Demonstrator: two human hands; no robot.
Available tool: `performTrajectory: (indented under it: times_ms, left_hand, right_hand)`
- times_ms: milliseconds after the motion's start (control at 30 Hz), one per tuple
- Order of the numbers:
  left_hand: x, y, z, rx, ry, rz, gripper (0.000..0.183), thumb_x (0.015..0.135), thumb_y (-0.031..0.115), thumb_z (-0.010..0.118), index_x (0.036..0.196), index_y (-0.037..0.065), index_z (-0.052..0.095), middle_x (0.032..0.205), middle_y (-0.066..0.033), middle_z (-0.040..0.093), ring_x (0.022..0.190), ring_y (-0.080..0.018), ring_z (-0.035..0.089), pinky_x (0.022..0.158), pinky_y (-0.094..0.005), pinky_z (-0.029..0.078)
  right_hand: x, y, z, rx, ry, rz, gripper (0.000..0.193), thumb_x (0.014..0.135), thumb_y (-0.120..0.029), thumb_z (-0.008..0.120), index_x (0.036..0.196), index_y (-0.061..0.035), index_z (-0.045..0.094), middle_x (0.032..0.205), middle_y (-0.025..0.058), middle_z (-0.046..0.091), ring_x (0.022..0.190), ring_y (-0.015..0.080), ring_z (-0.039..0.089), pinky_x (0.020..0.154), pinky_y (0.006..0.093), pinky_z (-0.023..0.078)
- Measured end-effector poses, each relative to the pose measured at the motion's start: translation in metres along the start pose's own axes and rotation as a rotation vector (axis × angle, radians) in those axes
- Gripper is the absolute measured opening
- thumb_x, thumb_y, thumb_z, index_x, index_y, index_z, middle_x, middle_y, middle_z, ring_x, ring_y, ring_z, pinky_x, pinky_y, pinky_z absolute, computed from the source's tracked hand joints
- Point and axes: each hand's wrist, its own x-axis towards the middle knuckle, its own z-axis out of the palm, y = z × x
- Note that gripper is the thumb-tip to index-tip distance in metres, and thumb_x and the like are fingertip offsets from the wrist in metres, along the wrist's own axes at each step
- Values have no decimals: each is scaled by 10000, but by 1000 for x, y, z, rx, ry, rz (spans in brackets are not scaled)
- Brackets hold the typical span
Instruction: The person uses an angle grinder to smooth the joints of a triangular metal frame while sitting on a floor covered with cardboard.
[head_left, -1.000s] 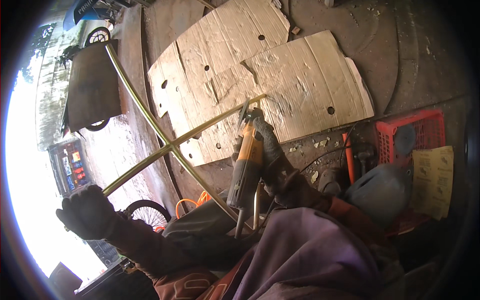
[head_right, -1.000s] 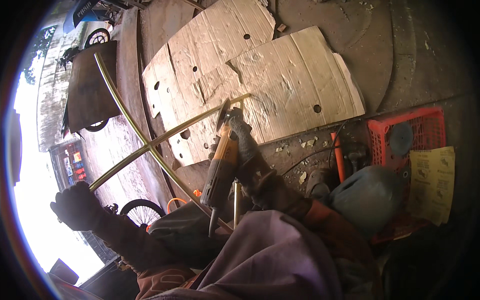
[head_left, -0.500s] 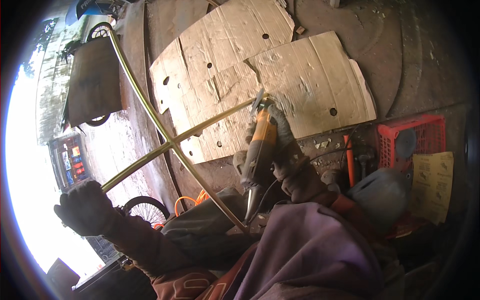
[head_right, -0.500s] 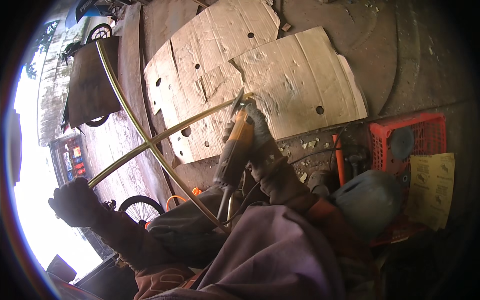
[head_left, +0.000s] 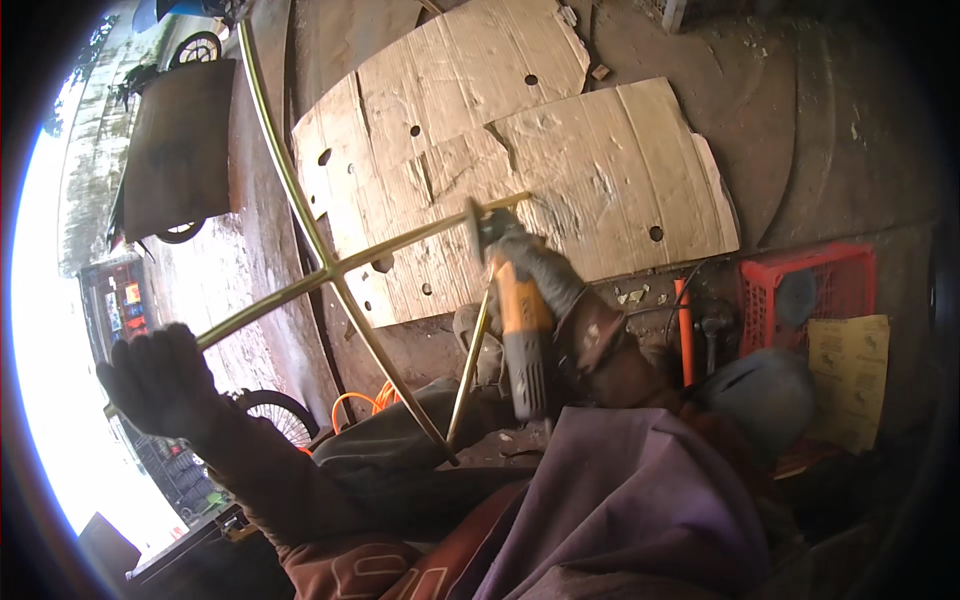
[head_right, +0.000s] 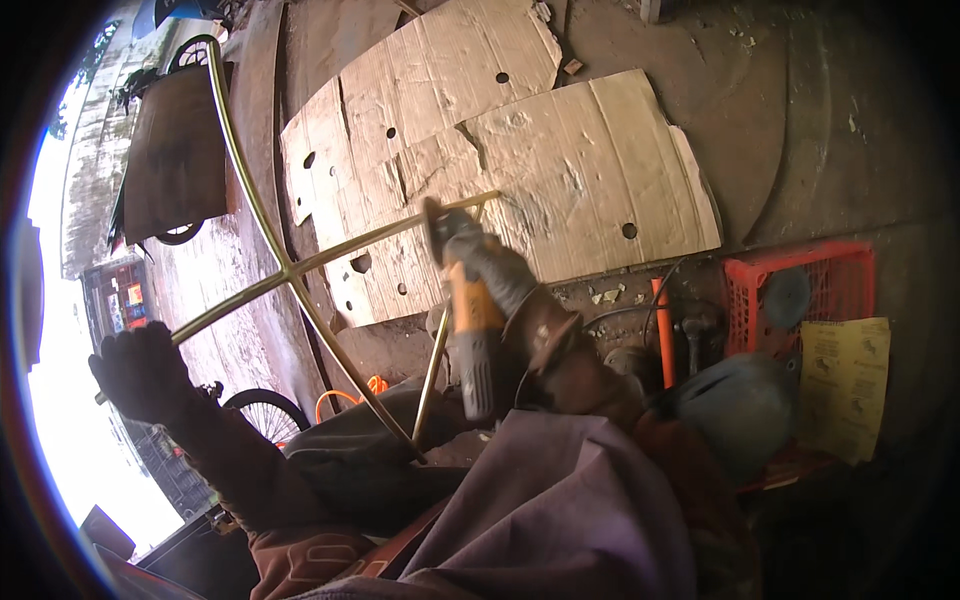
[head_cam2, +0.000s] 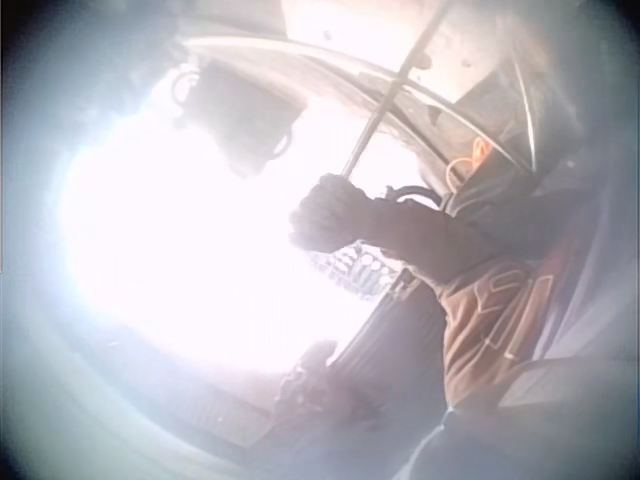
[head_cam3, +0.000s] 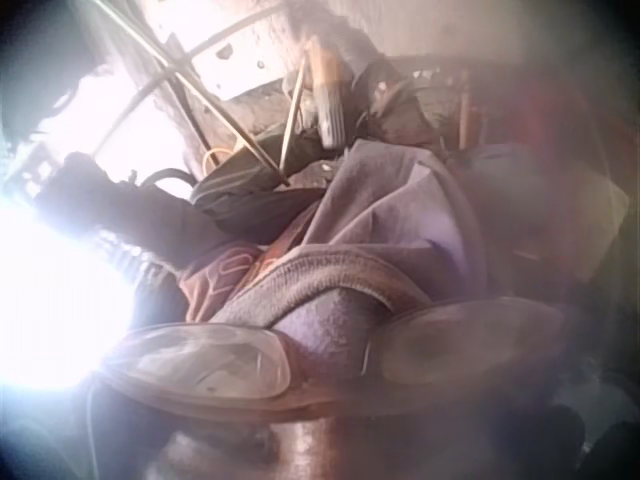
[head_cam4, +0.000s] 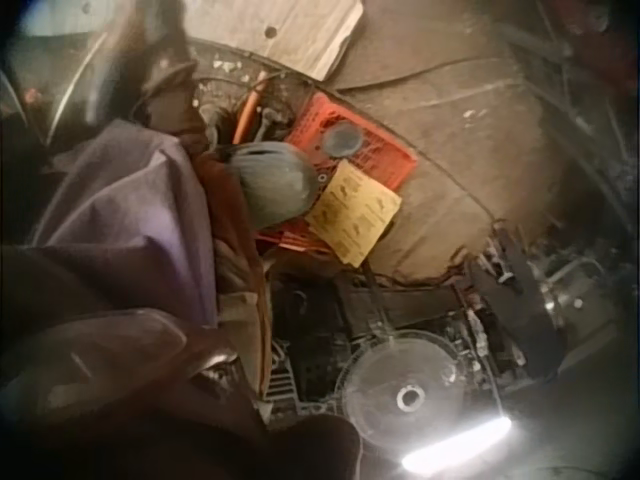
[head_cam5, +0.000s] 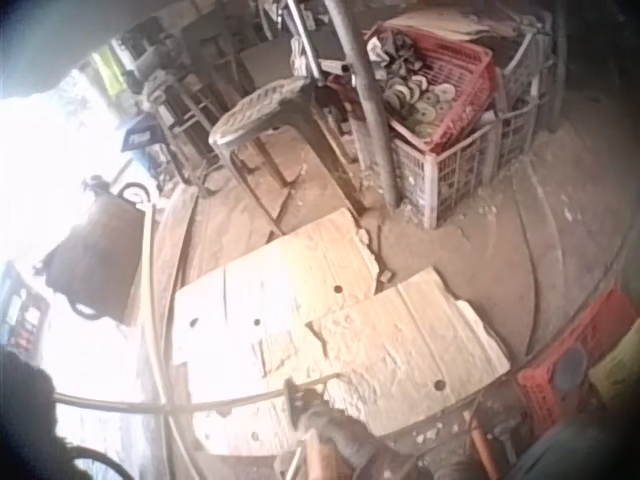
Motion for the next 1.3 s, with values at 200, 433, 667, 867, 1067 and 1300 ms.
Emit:
performTrajectory:
  times_ms: [200, 433, 667, 867, 1067, 1300]
  left_hand:
    - [22, -14, -17, -84, -192, -51, 426, 1104, 388, 250, 767, 167, 389, 648, 11, 358, 548, -160, 323, 615, -361, 321]
    - [45, -19, -24, 65, -122, -51, 394, 1095, 333, 304, 763, 148, 409, 668, -1, 384, 600, -166, 406, 670, -354, 374]
    - [64, -12, -36, 722, 6, 14, 339, 1087, 321, 310, 882, 82, 436, 777, -45, 359, 733, -198, 407, 717, -378, 373]
    - [68, -12, -35, 126, -169, -75, 364, 1086, 366, 293, 844, 121, 413, 771, -36, 351, 721, -204, 370, 764, -397, 337]
    - [98, -71, 12, 64, -187, -6, 372, 1054, 345, 454, 894, 55, 622, 745, -80, 539, 647, -205, 546, 713, -382, 520]
    - [77, -218, 92, 407, -288, -286, 592, 904, 373, 738, 1287, -51, 585, 973, -125, 719, 905, -218, 713, 810, -301, 573]
  right_hand:
    - [25, -9, -10, -155, 43, -106, 408, 826, -373, 791, 1070, -71, 665, 862, 85, 685, 674, 194, 677, 599, 336, 588]
    - [10, -22, 37, -312, -36, -72, 319, 862, -306, 792, 1012, -55, 664, 832, 72, 677, 620, 178, 661, 520, 319, 574]
    - [46, -49, -57, -210, 193, 82, 324, 828, -294, 816, 1039, -93, 673, 836, 56, 676, 642, 178, 667, 576, 315, 577]
    - [7, -32, 19, -376, 37, -89, 302, 778, -293, 842, 939, -84, 694, 815, 51, 678, 617, 156, 653, 548, 326, 564]
    - [18, -42, 5, -400, 147, -135, 313, 775, -281, 854, 933, -60, 698, 804, 37, 674, 666, 137, 646, 643, 287, 541]
    - [-1, -38, -62, -628, 274, -135, 330, 772, -215, 862, 957, -38, 654, 819, 67, 684, 645, 150, 648, 590, 297, 545]
